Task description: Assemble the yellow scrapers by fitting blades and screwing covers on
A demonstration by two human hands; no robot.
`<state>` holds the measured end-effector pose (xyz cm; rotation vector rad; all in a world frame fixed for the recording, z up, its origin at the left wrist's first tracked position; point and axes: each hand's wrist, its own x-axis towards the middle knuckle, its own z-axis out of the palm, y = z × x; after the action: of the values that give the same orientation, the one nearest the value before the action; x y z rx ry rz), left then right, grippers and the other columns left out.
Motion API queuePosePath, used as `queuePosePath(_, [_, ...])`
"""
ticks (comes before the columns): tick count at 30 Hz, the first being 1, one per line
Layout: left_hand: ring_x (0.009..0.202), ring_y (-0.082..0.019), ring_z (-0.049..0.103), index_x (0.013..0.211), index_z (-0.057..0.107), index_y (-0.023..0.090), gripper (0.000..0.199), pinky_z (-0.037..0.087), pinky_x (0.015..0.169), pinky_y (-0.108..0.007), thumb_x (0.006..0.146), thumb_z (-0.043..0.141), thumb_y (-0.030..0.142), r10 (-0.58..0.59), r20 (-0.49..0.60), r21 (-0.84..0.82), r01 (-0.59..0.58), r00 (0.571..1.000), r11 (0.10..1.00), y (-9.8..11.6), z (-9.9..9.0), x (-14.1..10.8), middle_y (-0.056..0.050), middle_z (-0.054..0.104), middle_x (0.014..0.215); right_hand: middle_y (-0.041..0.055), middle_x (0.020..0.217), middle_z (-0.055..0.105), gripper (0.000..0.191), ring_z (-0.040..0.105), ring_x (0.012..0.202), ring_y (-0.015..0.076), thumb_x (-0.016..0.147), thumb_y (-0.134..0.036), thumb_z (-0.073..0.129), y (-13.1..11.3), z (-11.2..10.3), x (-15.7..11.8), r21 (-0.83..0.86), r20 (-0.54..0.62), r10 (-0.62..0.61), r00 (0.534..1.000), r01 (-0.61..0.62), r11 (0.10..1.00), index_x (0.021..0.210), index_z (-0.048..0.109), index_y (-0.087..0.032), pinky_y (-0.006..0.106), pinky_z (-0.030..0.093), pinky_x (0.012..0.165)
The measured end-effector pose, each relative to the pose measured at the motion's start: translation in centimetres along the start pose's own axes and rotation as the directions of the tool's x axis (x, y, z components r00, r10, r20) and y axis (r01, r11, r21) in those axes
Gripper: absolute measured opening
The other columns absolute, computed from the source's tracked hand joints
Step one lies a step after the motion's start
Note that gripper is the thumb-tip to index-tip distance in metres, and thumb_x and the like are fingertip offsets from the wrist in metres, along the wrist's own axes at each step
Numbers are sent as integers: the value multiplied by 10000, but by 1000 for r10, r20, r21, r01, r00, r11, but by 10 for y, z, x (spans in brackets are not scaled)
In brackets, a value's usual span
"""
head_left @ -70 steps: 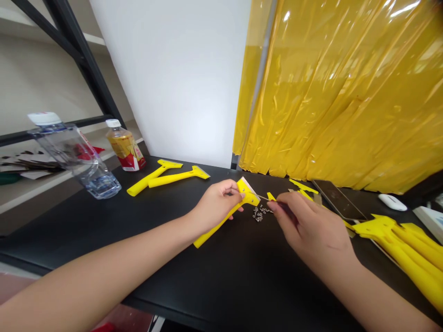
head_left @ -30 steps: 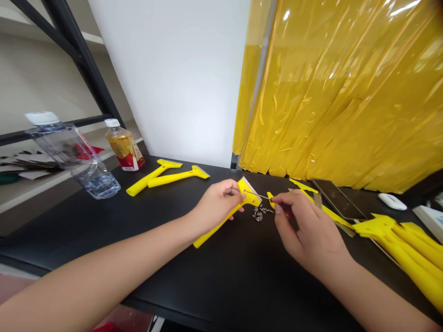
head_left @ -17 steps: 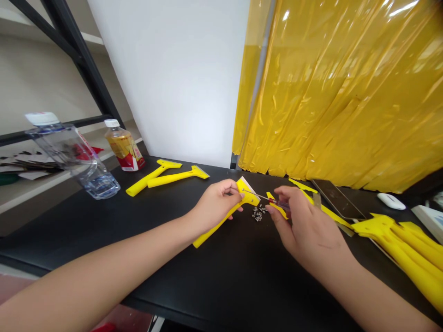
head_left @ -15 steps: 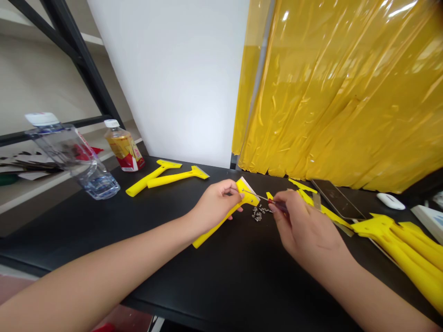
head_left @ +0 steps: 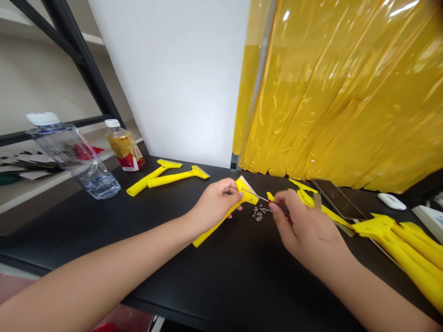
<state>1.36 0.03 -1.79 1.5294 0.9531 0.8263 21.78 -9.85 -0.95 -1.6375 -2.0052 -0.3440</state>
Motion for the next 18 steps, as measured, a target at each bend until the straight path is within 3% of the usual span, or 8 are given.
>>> queuePosePath(2, [752,-195,735,850,572,209,196,499,484,-213,903,685,360,8,-1,0,-8,1000,1000,-2,-1,1,-12,665,792,6,757,697,185,665,547,199,1047,-401,476,1,1,0,43,-1,-4,1000,4,999,1092,513,-225,272,350,480])
queuePosePath(5, [751,-192,734,851,568,211,197,501,484,-215,905,682,363,10,1,11,-10,1000,1000,-3,-2,2,-9,663,799,-22,681,669,176,631,479,189,1055,-400,464,1,1,1,34,20,-8,1000,8,999,1043,523,-235,273,332,459])
queuePosePath(9, [758,-194,734,851,560,213,183,501,486,-216,917,666,347,15,4,25,-15,1000,1000,-3,-2,2,-3,653,798,-7,730,699,185,670,533,191,1050,-400,484,0,1,0,93,4,-10,1000,9,996,1100,517,-224,265,372,477])
queuePosePath(12, [758,-197,735,848,554,212,183,493,484,-214,920,661,342,-1,16,49,0,1000,999,-1,-1,1,-4,653,792,-40,657,665,174,629,476,180,1054,-408,484,2,0,0,57,28,2,1000,-3,998,1039,529,-241,266,325,460])
queuePosePath(16, [741,-189,722,846,553,215,194,478,484,-208,924,658,359,6,16,76,-7,1000,997,0,0,0,0,647,769,-14,793,721,183,678,582,180,1058,-409,495,5,0,1,34,16,-44,999,43,998,1073,567,-242,273,337,499])
queuePosePath(18, [734,-182,713,849,555,216,200,476,488,-208,924,658,369,13,7,81,-14,1000,997,0,0,-1,1,646,779,-24,695,678,219,636,515,173,1068,-404,474,6,0,1,-23,7,-81,997,81,996,995,589,-232,284,301,486])
